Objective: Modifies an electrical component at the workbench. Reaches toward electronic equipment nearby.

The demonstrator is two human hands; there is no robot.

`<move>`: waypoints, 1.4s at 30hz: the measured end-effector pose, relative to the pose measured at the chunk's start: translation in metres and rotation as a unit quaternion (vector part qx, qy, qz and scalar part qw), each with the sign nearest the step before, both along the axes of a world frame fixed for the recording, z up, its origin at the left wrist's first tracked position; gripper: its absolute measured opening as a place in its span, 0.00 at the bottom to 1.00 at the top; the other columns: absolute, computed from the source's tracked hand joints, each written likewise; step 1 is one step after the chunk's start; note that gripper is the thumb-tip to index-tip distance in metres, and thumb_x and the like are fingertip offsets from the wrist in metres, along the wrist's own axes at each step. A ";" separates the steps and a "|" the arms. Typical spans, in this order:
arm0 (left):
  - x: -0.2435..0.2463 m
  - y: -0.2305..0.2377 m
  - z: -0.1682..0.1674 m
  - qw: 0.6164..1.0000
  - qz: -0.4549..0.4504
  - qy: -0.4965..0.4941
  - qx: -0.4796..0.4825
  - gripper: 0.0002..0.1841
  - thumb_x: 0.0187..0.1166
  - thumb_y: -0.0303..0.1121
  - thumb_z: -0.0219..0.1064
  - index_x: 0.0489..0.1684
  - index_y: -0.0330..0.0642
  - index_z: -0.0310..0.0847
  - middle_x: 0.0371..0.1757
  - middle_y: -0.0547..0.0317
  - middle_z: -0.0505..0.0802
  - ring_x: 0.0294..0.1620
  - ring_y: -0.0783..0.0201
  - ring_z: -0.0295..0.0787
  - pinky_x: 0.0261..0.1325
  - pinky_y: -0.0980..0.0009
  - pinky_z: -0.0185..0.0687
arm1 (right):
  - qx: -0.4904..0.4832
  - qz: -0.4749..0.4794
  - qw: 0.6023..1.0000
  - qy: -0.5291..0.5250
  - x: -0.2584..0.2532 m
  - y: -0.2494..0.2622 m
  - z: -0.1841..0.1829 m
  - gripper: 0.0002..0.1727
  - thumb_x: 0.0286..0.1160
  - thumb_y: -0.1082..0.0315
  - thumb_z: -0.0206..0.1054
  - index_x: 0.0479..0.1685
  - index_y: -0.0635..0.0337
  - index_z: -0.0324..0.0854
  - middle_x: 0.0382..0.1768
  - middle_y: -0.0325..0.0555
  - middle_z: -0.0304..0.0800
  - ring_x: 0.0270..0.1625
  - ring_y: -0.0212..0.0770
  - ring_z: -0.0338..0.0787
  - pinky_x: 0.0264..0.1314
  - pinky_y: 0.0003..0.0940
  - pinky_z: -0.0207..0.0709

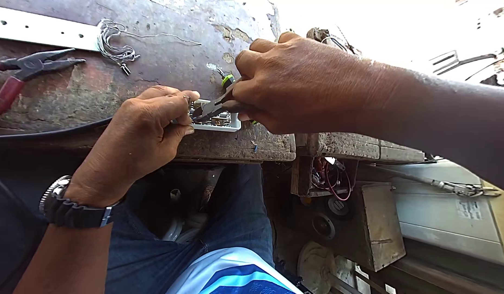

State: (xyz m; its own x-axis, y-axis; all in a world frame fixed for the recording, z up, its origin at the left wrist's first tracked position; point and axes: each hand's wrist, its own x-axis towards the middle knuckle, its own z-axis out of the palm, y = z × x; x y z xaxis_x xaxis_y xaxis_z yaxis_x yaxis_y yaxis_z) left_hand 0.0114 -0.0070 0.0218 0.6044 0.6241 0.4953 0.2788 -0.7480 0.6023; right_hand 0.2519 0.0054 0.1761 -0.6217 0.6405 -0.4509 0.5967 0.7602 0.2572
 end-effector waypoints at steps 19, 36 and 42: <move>0.001 -0.001 0.005 0.999 0.017 0.012 -0.030 0.03 0.75 0.25 0.69 0.34 0.44 0.87 0.65 0.56 0.91 0.71 0.60 0.84 0.75 0.64 0.78 | -0.011 0.016 0.999 0.051 0.015 -0.007 -0.012 0.31 0.89 0.41 0.41 0.53 0.51 0.88 0.33 0.43 0.73 0.33 0.47 0.80 0.31 0.45 0.68; 0.007 0.008 -0.003 0.999 0.034 -0.026 -0.026 0.02 0.74 0.29 0.68 0.37 0.45 0.86 0.67 0.55 0.91 0.73 0.59 0.84 0.77 0.59 0.79 | -0.022 -0.077 0.997 -0.008 -0.017 -0.022 0.016 0.25 0.90 0.46 0.47 0.37 0.46 0.87 0.28 0.39 0.74 0.30 0.44 0.81 0.27 0.44 0.70; 0.006 -0.002 -0.002 0.997 0.065 -0.035 -0.010 0.09 0.63 0.23 0.76 0.39 0.44 0.90 0.47 0.62 0.93 0.58 0.63 0.87 0.62 0.64 0.84 | 0.081 -0.006 0.988 0.129 -0.017 0.003 0.025 0.34 0.84 0.35 0.44 0.45 0.48 0.91 0.31 0.47 0.81 0.33 0.55 0.85 0.26 0.58 0.73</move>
